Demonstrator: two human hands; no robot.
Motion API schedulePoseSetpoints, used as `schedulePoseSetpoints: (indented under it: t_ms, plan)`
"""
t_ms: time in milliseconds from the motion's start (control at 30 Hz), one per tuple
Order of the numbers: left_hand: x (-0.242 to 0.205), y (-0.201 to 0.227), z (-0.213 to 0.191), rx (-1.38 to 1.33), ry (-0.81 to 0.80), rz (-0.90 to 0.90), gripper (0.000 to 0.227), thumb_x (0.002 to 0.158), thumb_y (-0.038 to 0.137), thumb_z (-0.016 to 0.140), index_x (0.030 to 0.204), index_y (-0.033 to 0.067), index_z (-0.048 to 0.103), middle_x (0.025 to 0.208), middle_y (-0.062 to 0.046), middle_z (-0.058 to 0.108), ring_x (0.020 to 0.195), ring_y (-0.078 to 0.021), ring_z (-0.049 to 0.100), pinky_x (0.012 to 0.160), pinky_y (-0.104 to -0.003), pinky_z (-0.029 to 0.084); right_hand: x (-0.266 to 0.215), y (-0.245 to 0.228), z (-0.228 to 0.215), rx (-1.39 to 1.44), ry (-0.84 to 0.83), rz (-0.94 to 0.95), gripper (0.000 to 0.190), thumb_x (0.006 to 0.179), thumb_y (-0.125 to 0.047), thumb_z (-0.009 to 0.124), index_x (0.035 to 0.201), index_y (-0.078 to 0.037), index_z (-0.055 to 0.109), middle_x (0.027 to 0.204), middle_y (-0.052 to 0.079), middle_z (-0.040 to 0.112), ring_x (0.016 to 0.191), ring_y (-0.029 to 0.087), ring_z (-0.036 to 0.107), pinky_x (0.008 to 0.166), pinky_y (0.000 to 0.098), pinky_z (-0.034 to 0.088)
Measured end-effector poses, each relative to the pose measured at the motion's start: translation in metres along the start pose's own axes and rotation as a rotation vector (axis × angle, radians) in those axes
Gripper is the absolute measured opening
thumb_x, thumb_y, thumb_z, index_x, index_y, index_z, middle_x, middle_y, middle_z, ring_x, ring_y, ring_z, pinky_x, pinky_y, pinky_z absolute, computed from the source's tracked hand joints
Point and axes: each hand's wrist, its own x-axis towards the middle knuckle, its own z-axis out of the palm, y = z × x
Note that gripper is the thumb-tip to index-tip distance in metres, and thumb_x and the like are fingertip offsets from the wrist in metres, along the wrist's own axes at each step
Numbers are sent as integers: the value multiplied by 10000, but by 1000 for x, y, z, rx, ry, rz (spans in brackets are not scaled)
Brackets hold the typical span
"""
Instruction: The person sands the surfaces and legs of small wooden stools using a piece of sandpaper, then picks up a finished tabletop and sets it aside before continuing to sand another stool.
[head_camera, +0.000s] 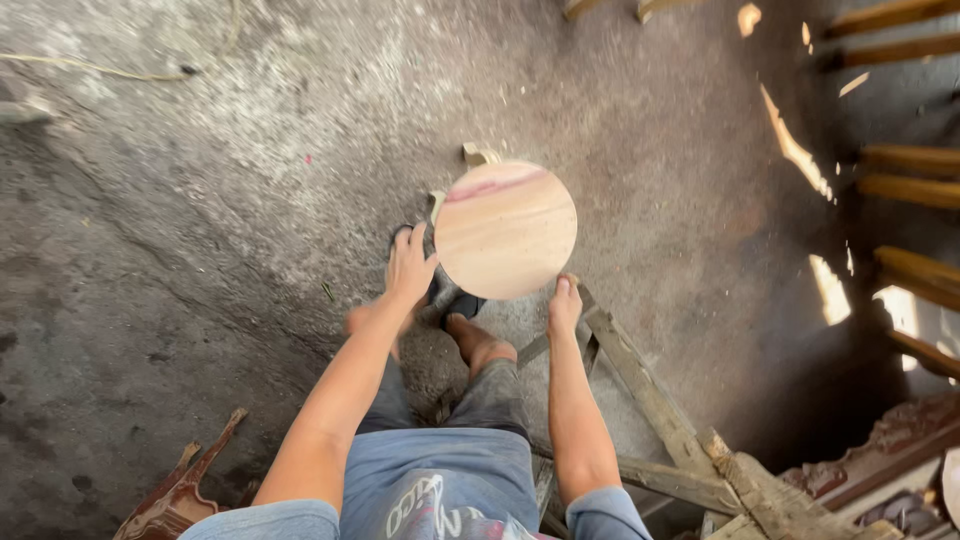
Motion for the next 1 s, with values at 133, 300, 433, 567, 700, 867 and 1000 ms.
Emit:
schedulePoseSetpoints:
  t_ms: [133, 300, 433, 567, 700, 867, 1000]
  plan:
    - [27, 21, 33, -29, 45, 69, 974, 804, 193, 837, 1609, 207, 289, 1621, -293, 265, 1362, -519, 437, 1055, -527, 452, 25, 38, 35, 494, 42, 145, 508, 1071, -273, 447, 1522, -40, 471, 1472, 151, 562, 1310, 282, 559, 1044, 401, 479]
    - [77, 1, 34, -339, 71, 41, 802, 761, 157, 839, 1477, 113, 479, 1256, -250, 640, 1188, -405, 613, 1014, -467, 500, 30, 68, 35, 484, 117, 156, 344, 1105, -285, 472, 1386, -122, 586, 1208, 20, 634, 1061, 165, 583, 899, 359, 506]
    - [102, -9, 12, -338, -51, 207, 463, 818, 143, 777, 1260, 69, 660, 1117, -196, 740, 1044, -343, 725, 915, -431, 558, 44, 74, 36, 593, 234, 195, 320, 1066, -250, 457, 1333, -136, 590, 1192, 2, 688, 1053, 142, 667, 857, 364, 549]
    - [95, -20, -13, -355, -57, 253, 332, 831, 130, 761, 1135, 12, 696, 1018, -217, 724, 956, -372, 711, 849, -448, 543, 43, 71, 47, 592, 239, 107, 354, 1072, -232, 472, 1382, -116, 597, 1195, 20, 699, 1040, 163, 681, 905, 363, 571]
    - [78, -62, -20, -313, 20, 240, 351, 834, 150, 748, 1129, -22, 665, 998, -237, 711, 943, -392, 706, 851, -462, 542, 45, 51, 72, 397, 188, -144, 391, 1095, -220, 492, 1413, -29, 615, 1312, 73, 684, 1157, 195, 652, 1004, 341, 522]
    - [65, -105, 7, -124, -44, 279, 360, 913, 236, 747, 1126, -33, 638, 1087, -258, 698, 1058, -424, 672, 925, -482, 520, 18, 50, 82, -31, 292, -403, 472, 1111, -292, 462, 1451, 24, 551, 1444, 166, 626, 1347, 267, 597, 1115, 349, 435]
    - [84, -82, 0, -220, 108, 425, 546, 935, 297, 720, 1338, -19, 530, 1235, -285, 643, 1152, -440, 627, 983, -498, 486, 2, 45, 81, -48, 302, -313, 534, 1106, -359, 411, 1477, 8, 525, 1465, 184, 591, 1385, 281, 553, 1130, 351, 419]
